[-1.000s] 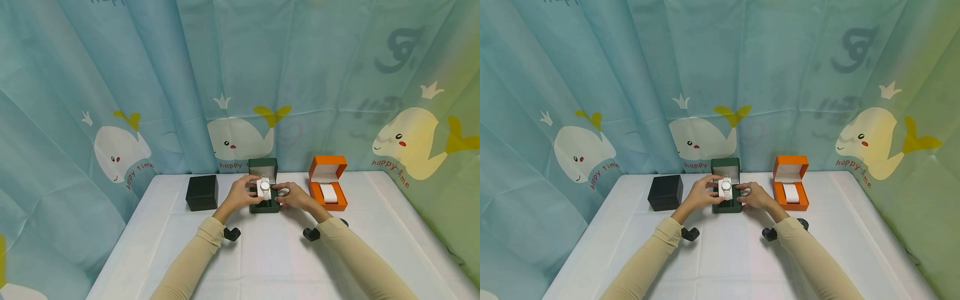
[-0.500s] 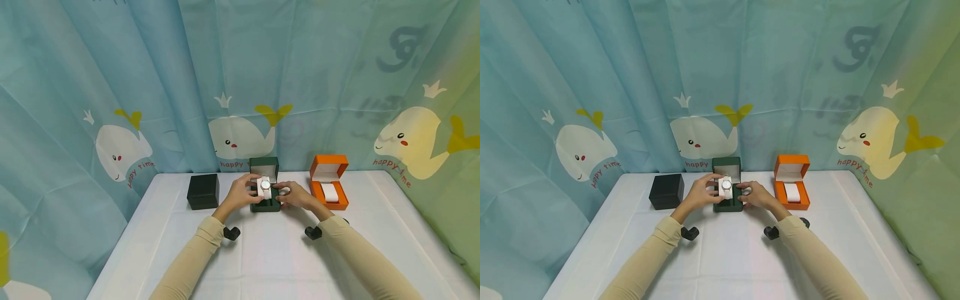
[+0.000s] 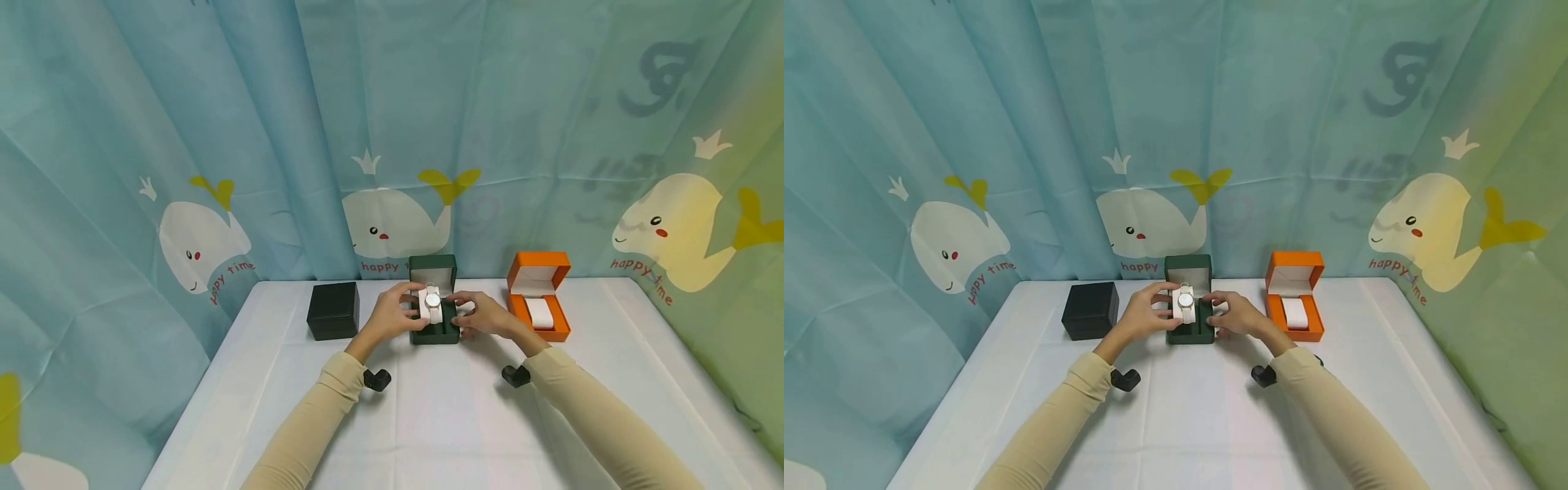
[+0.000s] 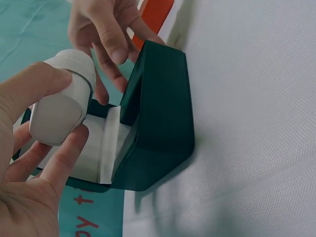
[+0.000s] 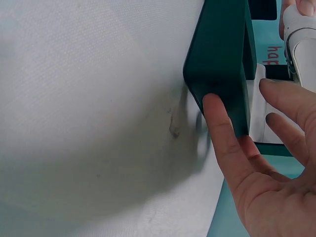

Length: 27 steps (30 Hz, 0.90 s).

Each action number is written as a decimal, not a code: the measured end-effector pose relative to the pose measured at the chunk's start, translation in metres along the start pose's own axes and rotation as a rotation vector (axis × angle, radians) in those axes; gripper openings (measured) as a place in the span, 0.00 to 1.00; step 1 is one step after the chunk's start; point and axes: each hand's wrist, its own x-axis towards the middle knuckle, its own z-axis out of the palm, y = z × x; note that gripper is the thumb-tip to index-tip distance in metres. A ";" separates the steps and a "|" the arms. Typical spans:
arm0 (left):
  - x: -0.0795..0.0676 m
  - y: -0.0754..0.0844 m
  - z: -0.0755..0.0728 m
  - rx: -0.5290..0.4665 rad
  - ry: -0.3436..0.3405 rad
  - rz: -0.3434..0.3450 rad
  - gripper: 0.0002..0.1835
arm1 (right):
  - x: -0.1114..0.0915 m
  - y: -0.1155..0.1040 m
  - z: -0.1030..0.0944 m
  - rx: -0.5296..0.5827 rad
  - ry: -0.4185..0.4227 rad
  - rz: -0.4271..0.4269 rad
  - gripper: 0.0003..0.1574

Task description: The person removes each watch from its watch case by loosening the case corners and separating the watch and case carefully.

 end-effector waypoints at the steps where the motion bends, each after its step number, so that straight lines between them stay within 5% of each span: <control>1: 0.000 0.000 0.000 -0.002 0.000 -0.002 0.36 | 0.000 0.001 0.000 -0.004 0.001 0.003 0.33; 14: -0.003 -0.002 0.001 -0.018 -0.003 0.011 0.36 | -0.006 -0.004 -0.004 -0.049 0.012 -0.051 0.36; 27: -0.003 0.001 0.001 -0.034 -0.008 0.033 0.35 | -0.010 -0.020 -0.002 0.078 0.025 -0.202 0.39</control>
